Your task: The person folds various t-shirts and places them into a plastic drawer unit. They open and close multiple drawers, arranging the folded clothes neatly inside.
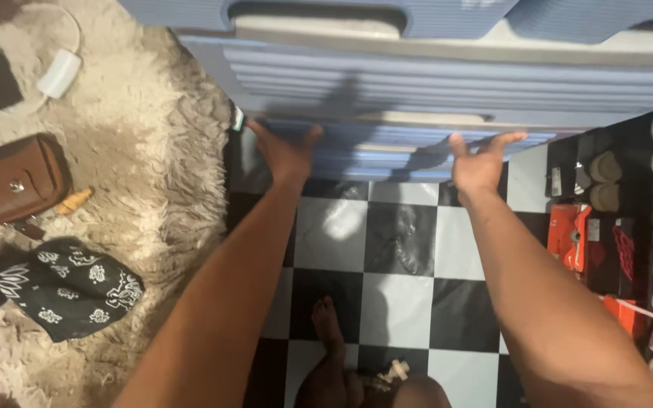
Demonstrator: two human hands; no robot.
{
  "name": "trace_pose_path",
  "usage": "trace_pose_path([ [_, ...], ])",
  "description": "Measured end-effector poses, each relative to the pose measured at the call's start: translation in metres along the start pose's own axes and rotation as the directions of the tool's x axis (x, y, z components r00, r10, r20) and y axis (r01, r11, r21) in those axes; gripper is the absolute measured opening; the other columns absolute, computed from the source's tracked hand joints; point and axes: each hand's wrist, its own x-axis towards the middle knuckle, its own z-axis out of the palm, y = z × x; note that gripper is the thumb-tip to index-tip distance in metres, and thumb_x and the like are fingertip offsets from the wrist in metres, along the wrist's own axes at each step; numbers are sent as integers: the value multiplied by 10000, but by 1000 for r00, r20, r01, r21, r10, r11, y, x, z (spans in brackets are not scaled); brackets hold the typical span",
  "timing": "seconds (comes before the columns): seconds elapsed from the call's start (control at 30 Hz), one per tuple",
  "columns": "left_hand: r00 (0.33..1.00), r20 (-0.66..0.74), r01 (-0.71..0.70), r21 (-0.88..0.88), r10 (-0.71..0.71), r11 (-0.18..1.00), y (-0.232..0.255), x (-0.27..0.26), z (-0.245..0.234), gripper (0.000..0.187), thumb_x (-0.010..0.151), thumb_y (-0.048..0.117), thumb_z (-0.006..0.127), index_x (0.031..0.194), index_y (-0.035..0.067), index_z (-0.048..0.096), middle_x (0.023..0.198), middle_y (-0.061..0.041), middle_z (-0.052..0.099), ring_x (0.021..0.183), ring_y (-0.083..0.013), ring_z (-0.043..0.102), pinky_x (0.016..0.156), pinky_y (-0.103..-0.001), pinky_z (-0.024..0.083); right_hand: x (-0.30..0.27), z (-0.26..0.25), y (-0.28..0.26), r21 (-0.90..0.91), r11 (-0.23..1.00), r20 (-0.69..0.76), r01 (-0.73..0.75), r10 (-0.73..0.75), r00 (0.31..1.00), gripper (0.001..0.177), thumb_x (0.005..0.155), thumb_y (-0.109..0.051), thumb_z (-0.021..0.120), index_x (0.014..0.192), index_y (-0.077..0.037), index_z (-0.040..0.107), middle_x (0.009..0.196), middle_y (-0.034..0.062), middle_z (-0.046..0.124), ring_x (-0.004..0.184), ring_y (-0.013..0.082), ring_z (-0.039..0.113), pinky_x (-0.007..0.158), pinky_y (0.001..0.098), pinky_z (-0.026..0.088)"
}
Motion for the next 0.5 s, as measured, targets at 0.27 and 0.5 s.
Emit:
trace_pose_path([
  [0.27, 959, 241, -101, -192, 147, 976, -58, -23, 19, 1188, 766, 318, 897, 1604, 4, 117, 1577, -250, 406, 1425, -323, 490, 1160, -410, 464, -34, 15, 29, 157, 988, 39, 1, -7, 999, 1107, 973, -306, 842, 1633, -7, 5, 1696, 303, 94, 1563, 342, 262, 1236, 387, 335],
  [0.5, 944, 297, -131, -69, 146, 989, -106, -39, -6, 1077, 743, 293, 920, 1559, 8, 277, 1535, -196, 471, 1355, -278, 539, 1113, -404, 480, -37, -5, 88, 221, 961, 83, -165, 150, 985, 958, 888, -287, 822, 1593, -42, 221, 1545, 293, 425, 1471, 283, 429, 1177, 390, 380],
])
